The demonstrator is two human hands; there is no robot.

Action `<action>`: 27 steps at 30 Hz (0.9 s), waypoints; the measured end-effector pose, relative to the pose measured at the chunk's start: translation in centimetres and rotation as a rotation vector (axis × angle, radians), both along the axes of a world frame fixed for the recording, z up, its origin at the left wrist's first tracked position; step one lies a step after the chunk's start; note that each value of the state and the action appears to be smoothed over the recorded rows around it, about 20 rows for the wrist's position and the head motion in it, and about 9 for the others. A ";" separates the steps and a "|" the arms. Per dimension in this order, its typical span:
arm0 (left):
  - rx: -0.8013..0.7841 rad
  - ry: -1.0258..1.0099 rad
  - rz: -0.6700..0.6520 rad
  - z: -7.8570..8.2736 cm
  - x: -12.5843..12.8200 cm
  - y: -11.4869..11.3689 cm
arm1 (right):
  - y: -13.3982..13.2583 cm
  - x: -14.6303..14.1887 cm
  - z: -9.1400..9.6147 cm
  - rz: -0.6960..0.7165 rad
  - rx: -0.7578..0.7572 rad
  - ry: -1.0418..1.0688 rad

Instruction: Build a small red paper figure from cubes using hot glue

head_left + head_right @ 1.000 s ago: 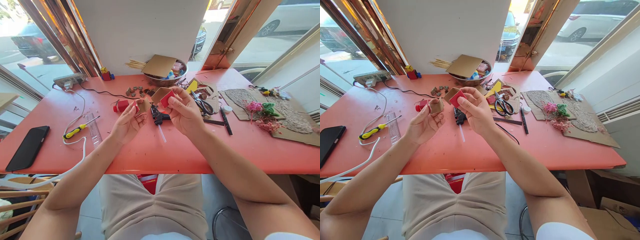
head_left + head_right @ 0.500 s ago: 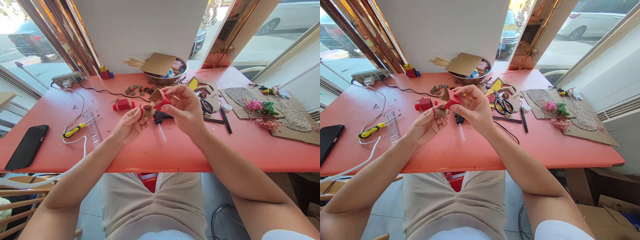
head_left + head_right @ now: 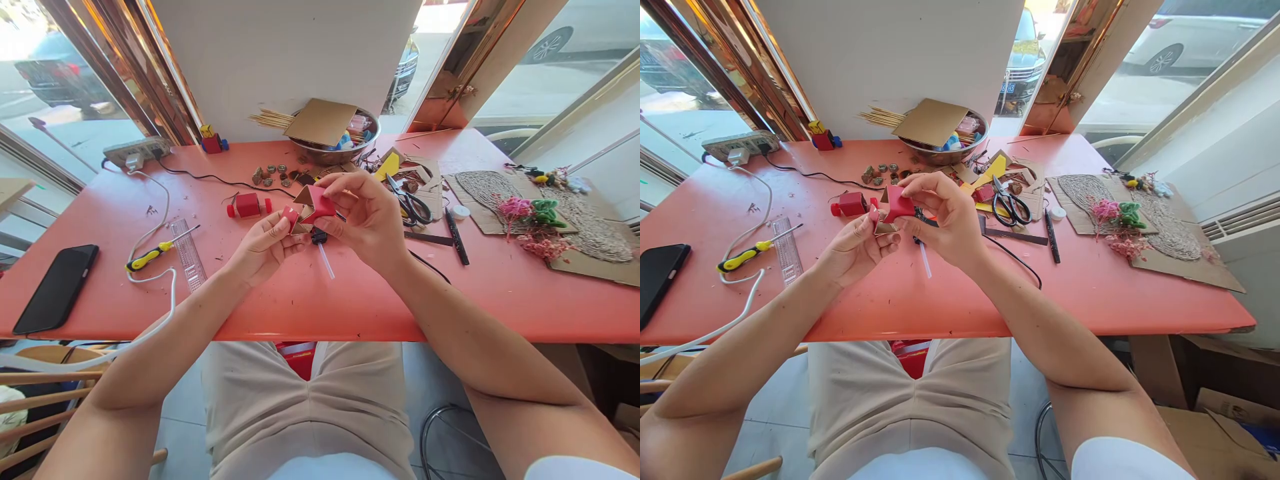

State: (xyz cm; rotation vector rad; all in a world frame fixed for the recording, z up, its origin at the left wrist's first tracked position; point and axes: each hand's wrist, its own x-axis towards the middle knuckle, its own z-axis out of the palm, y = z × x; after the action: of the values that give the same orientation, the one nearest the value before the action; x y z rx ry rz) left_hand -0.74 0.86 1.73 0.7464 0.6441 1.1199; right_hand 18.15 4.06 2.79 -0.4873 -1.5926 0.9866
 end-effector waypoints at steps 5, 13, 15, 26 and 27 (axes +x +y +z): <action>-0.002 -0.007 -0.037 0.0 -0.1 0.1 | 0.0 0.3 0.0 0.038 -0.009 0.022; -0.064 0.033 -0.044 -0.3 -0.3 0.2 | -0.3 0.0 0.3 0.063 -0.109 0.023; -0.066 0.028 -0.040 -0.2 -0.3 0.2 | -0.3 -0.1 0.3 0.070 -0.114 0.034; -0.133 -0.013 -0.024 -0.4 -0.1 0.2 | -0.9 -0.8 0.1 0.078 -0.171 0.055; -0.149 -0.017 -0.019 -0.5 0.0 0.2 | -1.0 -0.9 0.1 0.073 -0.177 0.059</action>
State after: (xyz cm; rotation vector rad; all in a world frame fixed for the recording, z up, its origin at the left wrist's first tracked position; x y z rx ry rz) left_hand -0.75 1.05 1.28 0.6135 0.6970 1.0469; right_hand 17.26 3.07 2.90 -0.5191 -1.4864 1.1931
